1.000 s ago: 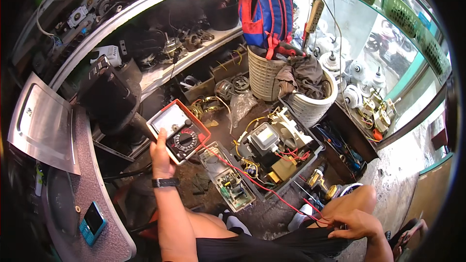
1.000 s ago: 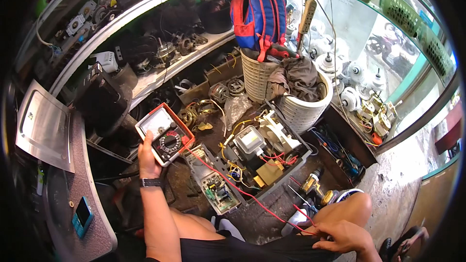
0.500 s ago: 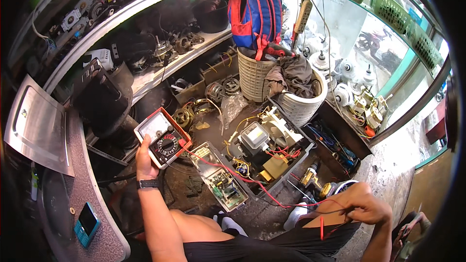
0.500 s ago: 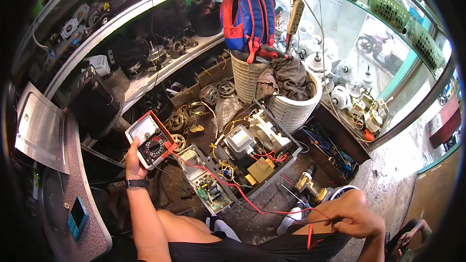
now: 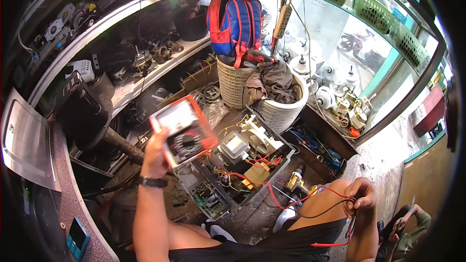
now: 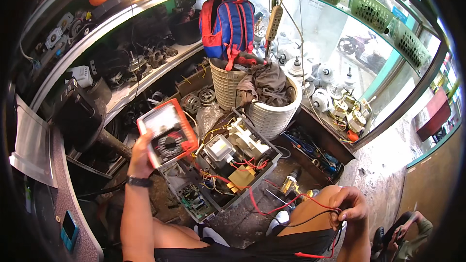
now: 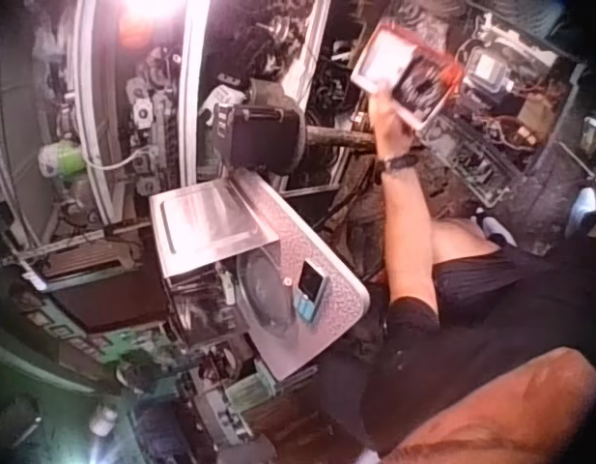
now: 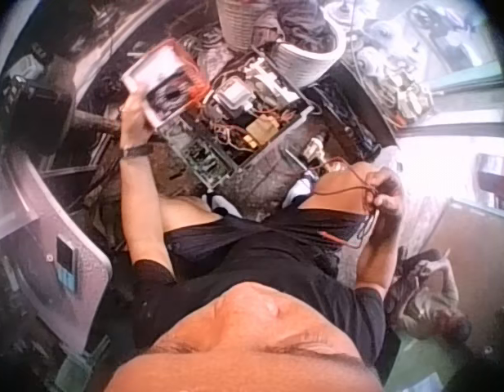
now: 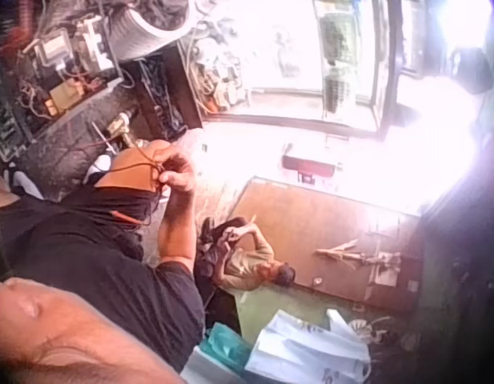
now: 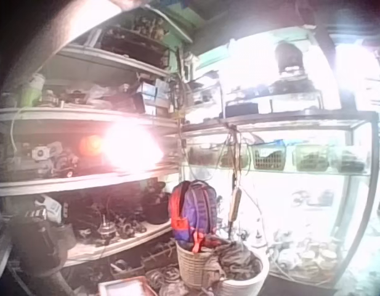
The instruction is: The person tests the wiring and electrical components of an appliance using a multimeter and probes, then works on the wire terminals and connections using a screwdriver.
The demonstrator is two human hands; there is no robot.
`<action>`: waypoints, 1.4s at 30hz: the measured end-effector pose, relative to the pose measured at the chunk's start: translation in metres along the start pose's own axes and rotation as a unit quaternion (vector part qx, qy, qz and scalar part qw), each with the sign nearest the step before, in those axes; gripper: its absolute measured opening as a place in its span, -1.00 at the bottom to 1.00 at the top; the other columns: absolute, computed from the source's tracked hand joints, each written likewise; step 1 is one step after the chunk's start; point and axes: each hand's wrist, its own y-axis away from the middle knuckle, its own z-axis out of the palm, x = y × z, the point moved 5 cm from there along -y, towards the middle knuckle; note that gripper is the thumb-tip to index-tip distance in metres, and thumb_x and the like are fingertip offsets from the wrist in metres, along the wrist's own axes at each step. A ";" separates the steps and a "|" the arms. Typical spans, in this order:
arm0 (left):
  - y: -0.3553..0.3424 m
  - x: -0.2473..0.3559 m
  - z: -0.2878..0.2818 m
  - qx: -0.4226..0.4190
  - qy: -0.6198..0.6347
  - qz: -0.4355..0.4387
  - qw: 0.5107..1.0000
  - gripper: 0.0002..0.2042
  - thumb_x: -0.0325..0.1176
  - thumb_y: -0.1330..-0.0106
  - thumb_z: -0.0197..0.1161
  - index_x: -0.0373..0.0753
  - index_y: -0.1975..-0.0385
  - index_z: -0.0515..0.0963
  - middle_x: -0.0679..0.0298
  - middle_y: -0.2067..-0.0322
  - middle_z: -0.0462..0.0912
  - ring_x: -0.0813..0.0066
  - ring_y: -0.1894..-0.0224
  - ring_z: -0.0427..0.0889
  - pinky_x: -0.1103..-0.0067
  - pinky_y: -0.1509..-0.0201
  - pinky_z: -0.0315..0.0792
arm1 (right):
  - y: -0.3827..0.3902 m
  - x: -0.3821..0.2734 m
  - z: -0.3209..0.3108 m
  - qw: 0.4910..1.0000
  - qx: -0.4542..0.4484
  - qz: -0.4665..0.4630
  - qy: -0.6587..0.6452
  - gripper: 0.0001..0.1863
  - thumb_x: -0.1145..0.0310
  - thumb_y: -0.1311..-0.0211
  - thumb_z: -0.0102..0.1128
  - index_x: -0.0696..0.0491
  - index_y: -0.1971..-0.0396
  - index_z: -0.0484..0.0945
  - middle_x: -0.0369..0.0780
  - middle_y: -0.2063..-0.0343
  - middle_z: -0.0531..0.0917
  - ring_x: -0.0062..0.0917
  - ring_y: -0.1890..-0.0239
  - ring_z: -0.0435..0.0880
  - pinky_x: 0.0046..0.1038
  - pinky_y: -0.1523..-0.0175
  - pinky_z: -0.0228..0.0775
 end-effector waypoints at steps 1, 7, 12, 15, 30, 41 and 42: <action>-0.013 -0.003 0.024 0.001 -0.033 0.004 0.999 -0.56 -0.19 -0.59 0.26 -0.30 -0.32 0.45 0.23 -0.10 0.68 0.44 -0.06 0.71 0.43 -0.18 0.63 | -0.003 -0.001 0.000 0.999 -0.032 -0.012 -0.022 -0.63 0.72 -0.23 0.39 0.34 -0.02 0.51 0.11 0.36 0.67 -0.16 0.47 0.72 -0.08 0.44 0.71; -0.076 -0.063 0.155 -0.033 -0.192 -0.007 0.981 -0.59 -0.15 -0.50 0.40 -0.17 -0.21 0.49 0.35 0.13 0.65 0.62 0.23 0.66 0.57 0.19 0.64 | -0.026 0.008 0.013 0.998 -0.027 -0.057 -0.025 -0.66 0.64 -0.25 0.42 0.33 0.02 0.53 0.09 0.37 0.66 -0.22 0.48 0.72 -0.15 0.46 0.70; -0.094 -0.105 0.167 -0.061 -0.230 0.002 0.971 -0.47 -0.23 -0.42 0.49 -0.33 -0.25 0.45 0.10 -0.01 0.71 0.36 0.06 0.75 0.40 0.01 0.70 | -0.046 0.022 0.015 0.999 0.038 -0.030 -0.005 -0.64 0.56 -0.25 0.48 0.28 0.04 0.53 0.01 0.37 0.67 -0.30 0.46 0.72 -0.24 0.38 0.70; -0.086 -0.090 0.172 -0.035 -0.416 0.049 0.907 -0.40 -0.17 -0.36 0.49 -0.38 -0.26 0.42 -0.09 -0.09 0.68 0.07 -0.10 0.72 0.28 -0.18 0.61 | -0.063 0.033 0.013 0.999 0.036 -0.002 0.030 -0.68 0.55 -0.27 0.46 0.24 0.03 0.57 -0.05 0.35 0.69 -0.40 0.39 0.75 -0.31 0.28 0.72; 0.092 -0.072 0.190 -0.175 -0.246 0.002 0.953 -0.74 -0.31 -0.66 0.14 -0.33 -0.13 0.59 0.23 0.19 0.74 0.54 0.19 0.71 0.56 0.05 0.63 | -0.150 0.066 0.036 0.983 0.109 0.065 0.133 -0.74 0.46 -0.43 0.42 0.17 -0.02 0.61 -0.26 0.22 0.74 -0.59 0.21 0.76 -0.49 0.03 0.63; 0.132 -0.106 0.176 -0.286 -0.231 -0.164 0.915 -0.61 -0.20 -0.68 0.16 -0.34 -0.30 0.52 0.40 0.32 0.63 0.68 0.31 0.55 0.65 0.17 0.50 | -0.151 0.095 0.024 0.995 0.063 0.011 0.075 -0.67 0.39 -0.43 0.43 0.17 -0.08 0.59 -0.16 0.10 0.76 -0.48 0.05 0.76 -0.34 -0.12 0.64; 0.133 -0.093 0.175 -0.287 -0.213 -0.171 0.918 -0.65 -0.22 -0.68 0.16 -0.34 -0.25 0.56 0.43 0.37 0.56 0.69 0.35 0.50 0.66 0.22 0.46 | -0.150 0.093 0.021 0.997 0.063 0.018 0.039 -0.63 0.39 -0.39 0.45 0.16 -0.10 0.58 -0.10 0.06 0.76 -0.40 0.03 0.77 -0.26 -0.13 0.65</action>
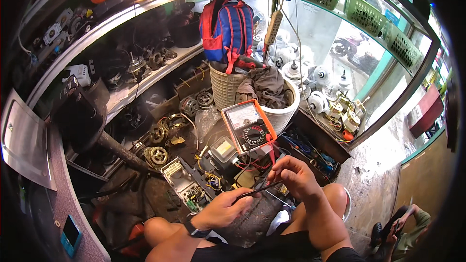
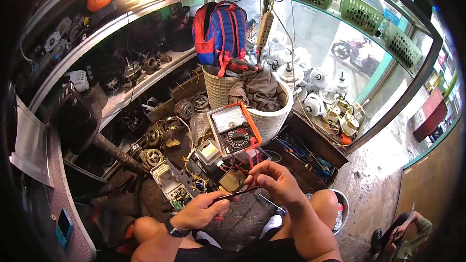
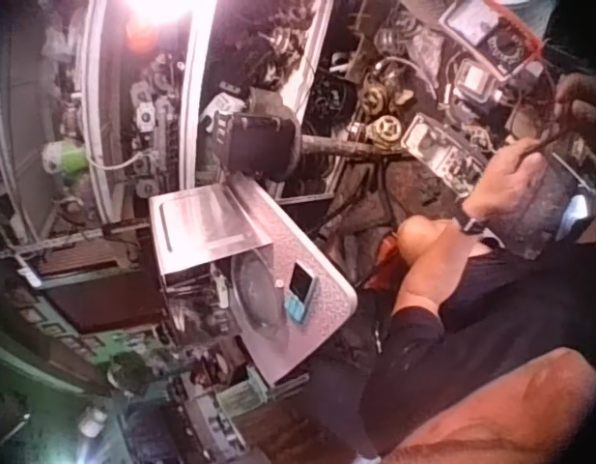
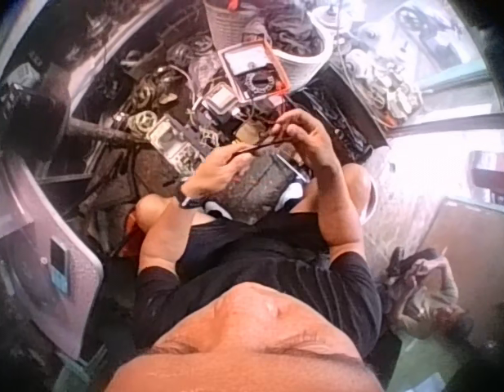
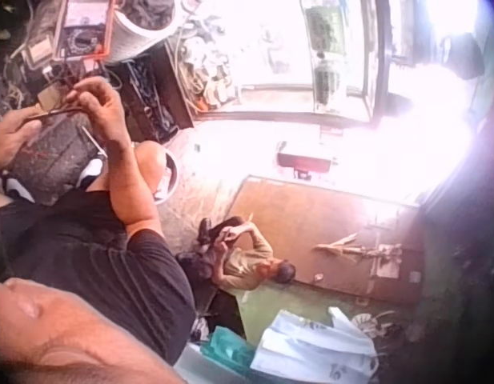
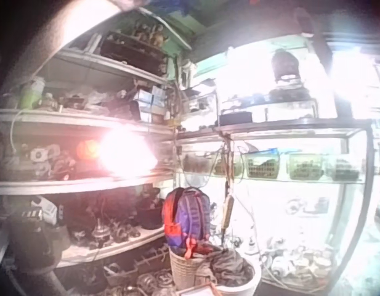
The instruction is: The person tests the wiring and electrical components of an appliance using a multimeter and probes, then works on the wire terminals and connections using a screwdriver.
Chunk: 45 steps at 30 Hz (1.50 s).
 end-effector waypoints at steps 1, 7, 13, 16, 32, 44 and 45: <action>0.004 0.006 -0.006 -0.004 0.019 0.000 1.000 -0.68 -0.24 -0.68 0.16 -0.35 -0.20 0.60 0.47 0.42 0.48 0.70 0.39 0.45 0.66 0.26 0.41 | 0.000 -0.001 -0.002 1.000 0.000 -0.002 0.000 -0.63 0.39 -0.39 0.45 0.16 -0.10 0.58 -0.10 0.06 0.76 -0.40 0.03 0.77 -0.26 -0.13 0.65; 0.023 0.011 -0.037 0.067 0.029 0.043 0.996 -0.68 -0.28 -0.70 0.09 -0.33 -0.24 0.58 0.33 0.31 0.69 0.65 0.30 0.64 0.64 0.20 0.55 | 0.010 -0.004 0.011 0.990 -0.112 -0.051 -0.068 -0.54 0.42 -0.31 0.50 0.14 -0.15 0.55 0.03 -0.05 0.75 -0.30 -0.03 0.79 -0.18 -0.21 0.60; 0.036 0.020 -0.056 0.086 0.322 0.193 0.923 -0.73 -0.33 -0.69 0.09 -0.31 -0.19 0.58 0.12 0.03 0.70 0.30 0.00 0.70 0.42 0.06 0.66 | 0.014 -0.020 0.024 0.973 -0.219 -0.058 -0.049 -0.43 0.34 -0.33 0.51 0.18 -0.26 0.52 0.10 -0.23 0.65 -0.17 -0.29 0.67 -0.07 -0.44 0.41; 0.045 0.005 -0.067 0.172 0.317 0.176 0.916 -0.74 -0.30 -0.69 0.10 -0.30 -0.16 0.59 0.24 0.13 0.66 0.53 0.24 0.60 0.54 0.20 0.51 | 0.018 -0.012 0.033 0.916 -0.378 0.083 0.101 -0.20 0.19 -0.43 0.44 0.19 -0.52 0.31 0.03 -0.38 0.54 -0.17 -0.36 0.62 -0.09 -0.40 0.46; 0.047 0.041 -0.050 0.117 -0.257 0.117 0.952 -0.80 -0.30 -0.57 0.22 -0.29 0.10 0.69 0.14 0.43 0.70 0.26 0.41 0.71 0.43 0.29 0.53 | 0.000 0.008 0.077 0.801 -0.067 -0.152 0.575 -0.71 0.27 -0.28 0.56 -0.03 0.05 0.74 -0.22 0.42 0.58 -0.32 0.46 0.65 -0.34 0.34 0.49; 0.055 0.007 -0.071 0.151 0.207 0.071 0.964 -0.75 -0.30 -0.66 0.15 -0.37 0.03 0.67 0.46 0.35 0.57 0.73 0.39 0.39 0.72 0.30 0.31 | -0.010 -0.007 0.078 0.881 -0.158 -0.158 0.418 -0.79 0.37 -0.21 0.62 0.02 0.17 0.82 -0.17 0.04 0.66 -0.39 0.05 0.69 -0.37 -0.05 0.54; 0.057 0.016 -0.069 0.167 0.140 0.111 0.970 -0.78 -0.33 -0.62 0.20 -0.36 0.06 0.68 0.44 0.35 0.59 0.70 0.39 0.44 0.69 0.29 0.35 | -0.013 -0.007 0.081 0.889 -0.222 -0.138 0.376 -0.79 0.37 -0.24 0.60 0.03 0.15 0.81 -0.16 0.00 0.65 -0.37 0.05 0.70 -0.37 -0.05 0.55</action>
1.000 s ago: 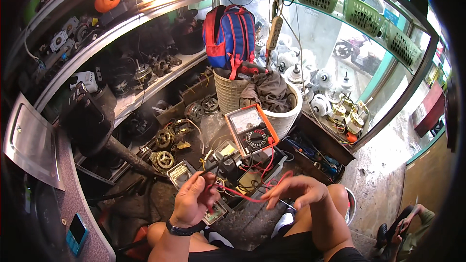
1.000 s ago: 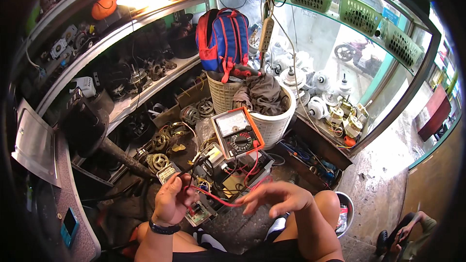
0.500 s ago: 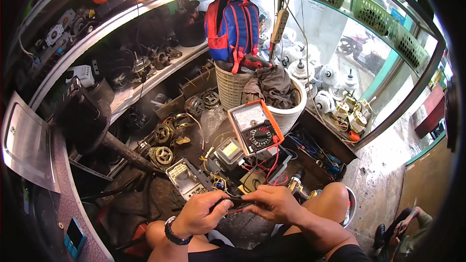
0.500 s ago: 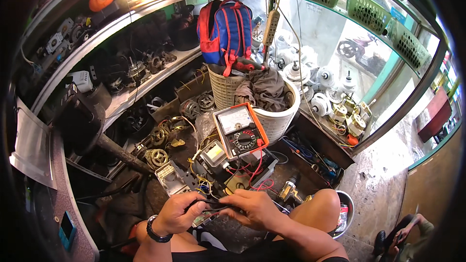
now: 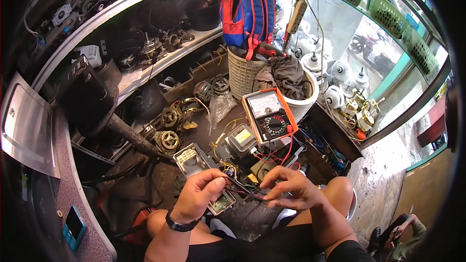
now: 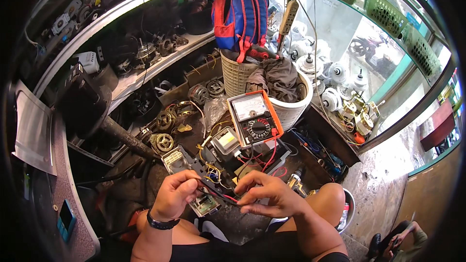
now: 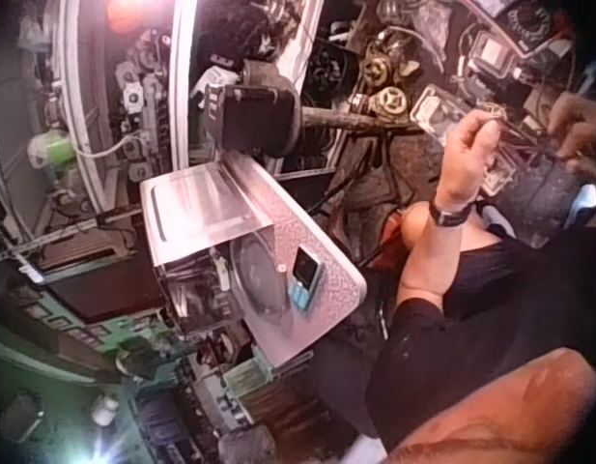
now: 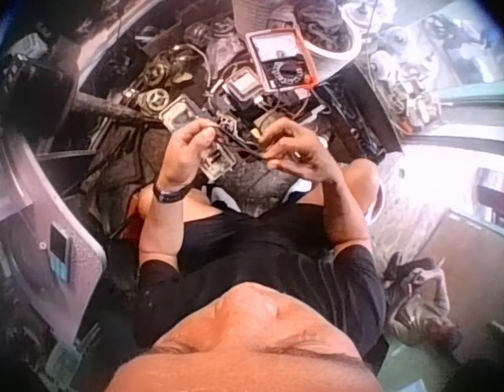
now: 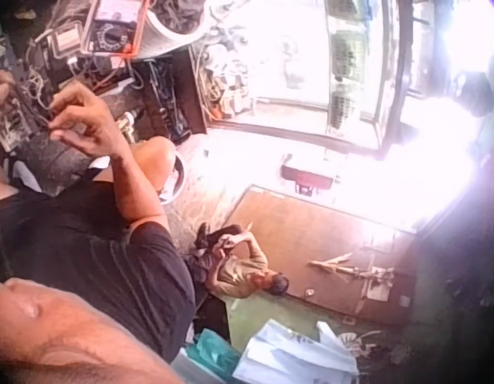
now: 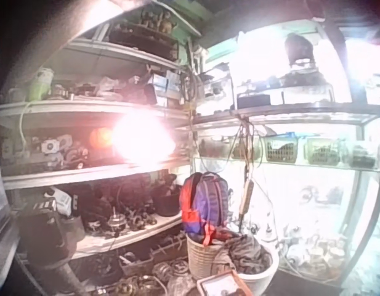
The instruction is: The person tests the wiring and electrical components of an appliance using a multimeter and probes, then works on the wire terminals and connections using a screwdriver.
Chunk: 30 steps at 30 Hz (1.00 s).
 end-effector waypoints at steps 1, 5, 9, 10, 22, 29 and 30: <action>0.002 0.009 0.003 0.001 -0.062 0.052 0.997 -0.82 -0.36 -0.58 0.24 -0.34 0.09 0.69 0.41 0.35 0.62 0.67 0.38 0.48 0.66 0.28 0.40 | -0.002 0.000 0.000 0.998 -0.045 -0.006 -0.045 -0.79 0.32 -0.33 0.54 0.10 0.15 0.78 -0.11 -0.01 0.68 -0.35 0.03 0.72 -0.34 -0.09 0.55; 0.010 0.030 0.017 -0.113 -0.312 0.151 0.931 -0.89 -0.42 -0.36 0.41 -0.24 0.18 0.71 0.26 0.38 0.65 0.45 0.41 0.62 0.53 0.34 0.45 | 0.002 0.017 0.008 0.966 -0.114 0.079 -0.217 -0.69 0.22 -0.58 0.27 0.22 0.09 0.69 -0.10 0.05 0.74 -0.44 0.11 0.77 -0.39 -0.01 0.60; 0.015 0.020 0.050 -0.162 -0.497 0.316 0.792 -0.82 -0.44 -0.18 0.46 -0.12 0.22 0.68 0.35 0.29 0.64 0.35 0.26 0.65 0.42 0.21 0.45 | 0.003 0.032 0.047 0.910 -0.065 0.293 -0.287 -0.66 0.28 -0.68 0.07 0.15 -0.26 0.43 -0.18 0.08 0.69 -0.64 0.27 0.71 -0.52 0.18 0.62; 0.020 0.018 0.059 -0.183 -0.511 0.324 0.775 -0.69 -0.44 -0.10 0.51 0.01 0.13 0.72 0.45 0.26 0.62 0.38 0.18 0.64 0.40 0.06 0.45 | -0.003 0.024 0.054 0.879 -0.084 0.355 -0.307 -0.56 0.33 -0.67 0.06 0.12 -0.40 0.32 -0.17 -0.09 0.64 -0.58 0.05 0.71 -0.47 0.02 0.64; 0.033 0.000 0.080 -0.166 -0.536 0.396 0.727 -0.53 -0.33 -0.23 0.37 0.19 -0.18 0.73 0.59 0.10 0.60 0.57 0.17 0.49 0.48 -0.10 0.29 | 0.010 0.044 0.049 0.933 -0.178 0.188 -0.249 -0.37 0.20 -0.55 0.26 0.21 -0.44 0.32 -0.16 -0.19 0.61 -0.46 -0.21 0.60 -0.34 -0.35 0.43; 0.025 0.020 0.065 -0.072 -0.572 0.420 0.701 -0.53 -0.34 -0.25 0.47 -0.06 -0.21 0.70 0.48 0.20 0.63 0.52 0.28 0.54 0.53 0.12 0.34 | 0.003 0.023 0.035 0.977 -0.102 0.133 -0.130 -0.74 0.39 -0.51 0.30 0.14 -0.09 0.59 -0.25 0.12 0.71 -0.59 0.07 0.66 -0.44 -0.04 0.50; 0.023 0.016 0.063 -0.073 -0.572 0.420 0.701 -0.53 -0.34 -0.25 0.47 -0.06 -0.21 0.70 0.48 0.20 0.63 0.52 0.28 0.54 0.53 0.12 0.34 | 0.003 0.022 0.032 0.977 -0.101 0.133 -0.131 -0.74 0.39 -0.51 0.30 0.14 -0.09 0.59 -0.25 0.12 0.71 -0.59 0.07 0.66 -0.44 -0.04 0.50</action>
